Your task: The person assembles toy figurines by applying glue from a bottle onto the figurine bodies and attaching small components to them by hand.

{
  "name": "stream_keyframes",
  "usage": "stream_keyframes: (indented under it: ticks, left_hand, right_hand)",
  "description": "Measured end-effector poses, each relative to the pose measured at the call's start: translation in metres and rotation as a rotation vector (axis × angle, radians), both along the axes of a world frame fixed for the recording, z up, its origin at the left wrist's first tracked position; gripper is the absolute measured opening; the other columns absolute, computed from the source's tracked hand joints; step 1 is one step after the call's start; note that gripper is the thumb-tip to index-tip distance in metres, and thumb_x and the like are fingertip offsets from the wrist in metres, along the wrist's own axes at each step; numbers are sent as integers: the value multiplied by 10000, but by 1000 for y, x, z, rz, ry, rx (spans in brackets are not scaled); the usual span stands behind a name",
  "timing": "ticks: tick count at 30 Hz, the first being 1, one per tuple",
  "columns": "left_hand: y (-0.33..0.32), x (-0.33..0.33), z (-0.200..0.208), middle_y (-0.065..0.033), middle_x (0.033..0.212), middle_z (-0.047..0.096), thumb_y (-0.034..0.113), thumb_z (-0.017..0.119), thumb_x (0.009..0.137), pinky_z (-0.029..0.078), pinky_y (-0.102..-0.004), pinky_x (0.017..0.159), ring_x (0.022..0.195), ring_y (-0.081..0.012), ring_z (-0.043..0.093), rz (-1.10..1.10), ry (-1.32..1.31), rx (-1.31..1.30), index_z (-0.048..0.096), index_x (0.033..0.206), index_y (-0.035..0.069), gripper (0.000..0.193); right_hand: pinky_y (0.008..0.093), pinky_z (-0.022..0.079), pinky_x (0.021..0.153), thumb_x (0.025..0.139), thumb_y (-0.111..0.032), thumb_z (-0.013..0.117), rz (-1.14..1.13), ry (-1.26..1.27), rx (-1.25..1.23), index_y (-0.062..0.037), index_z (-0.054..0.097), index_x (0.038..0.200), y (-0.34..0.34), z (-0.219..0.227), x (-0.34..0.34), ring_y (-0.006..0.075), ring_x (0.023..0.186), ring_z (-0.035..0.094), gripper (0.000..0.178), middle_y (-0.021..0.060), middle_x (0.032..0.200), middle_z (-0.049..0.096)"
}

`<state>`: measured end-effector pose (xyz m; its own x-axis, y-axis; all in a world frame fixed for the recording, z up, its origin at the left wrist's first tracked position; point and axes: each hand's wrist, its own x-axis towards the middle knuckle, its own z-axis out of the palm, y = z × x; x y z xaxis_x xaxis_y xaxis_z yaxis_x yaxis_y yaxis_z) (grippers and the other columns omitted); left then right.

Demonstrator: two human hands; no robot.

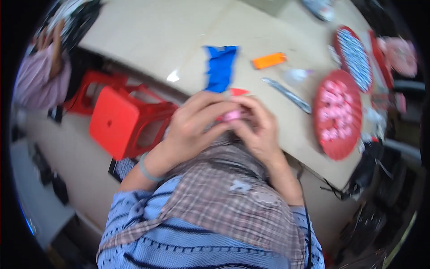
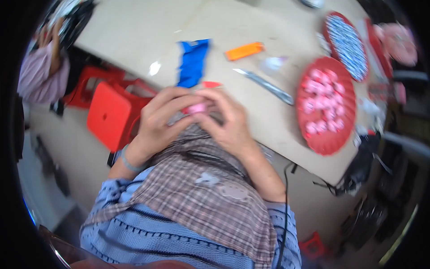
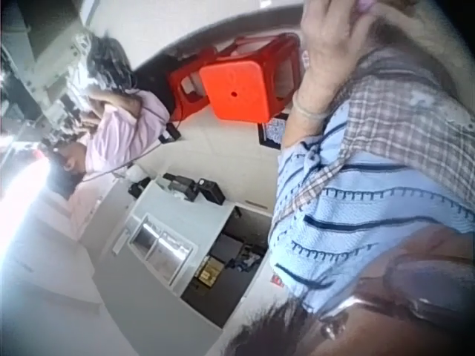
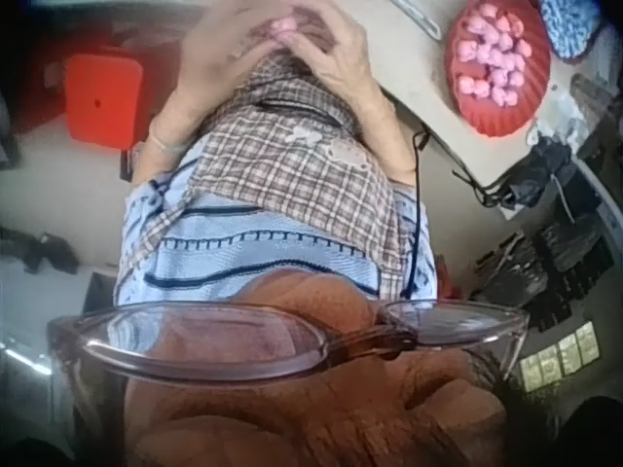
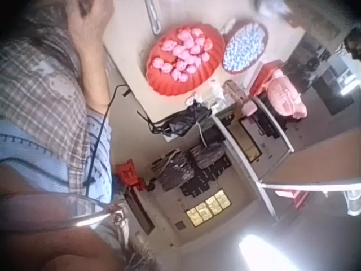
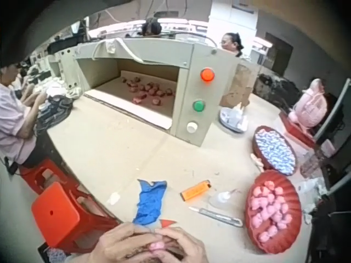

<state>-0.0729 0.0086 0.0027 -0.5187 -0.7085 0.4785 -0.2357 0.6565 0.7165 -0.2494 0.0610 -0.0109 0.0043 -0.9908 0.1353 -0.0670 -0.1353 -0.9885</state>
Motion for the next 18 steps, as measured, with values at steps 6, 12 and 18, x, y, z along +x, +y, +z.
stream_keyframes:
  ticks: [6,12,18]
  left_hand:
    - [14,-5,7,-187,1169,604,-59,760,718,561,-325,774,901,-249,658,-22,216,207,611,1180,-12,488]
    - [9,-3,2,-160,1167,601,-54,694,788,532,-311,783,976,-236,621,-55,31,128,637,1113,-10,333]
    - [8,-7,-2,-140,1158,608,-60,652,821,524,-295,794,883,-185,607,-35,15,160,645,1077,-15,261]
  right_hand:
    - [308,536,794,854,-60,700,-119,160,-165,3,602,1175,13,25,-26,207,932,652,342,139,1067,656]
    - [380,524,832,801,-59,735,-688,710,-434,-13,639,1134,39,47,-105,296,945,644,349,152,1072,656]
    - [431,436,957,821,-14,671,-904,1154,-248,-11,641,1125,47,46,-128,334,1014,607,305,137,1129,645]
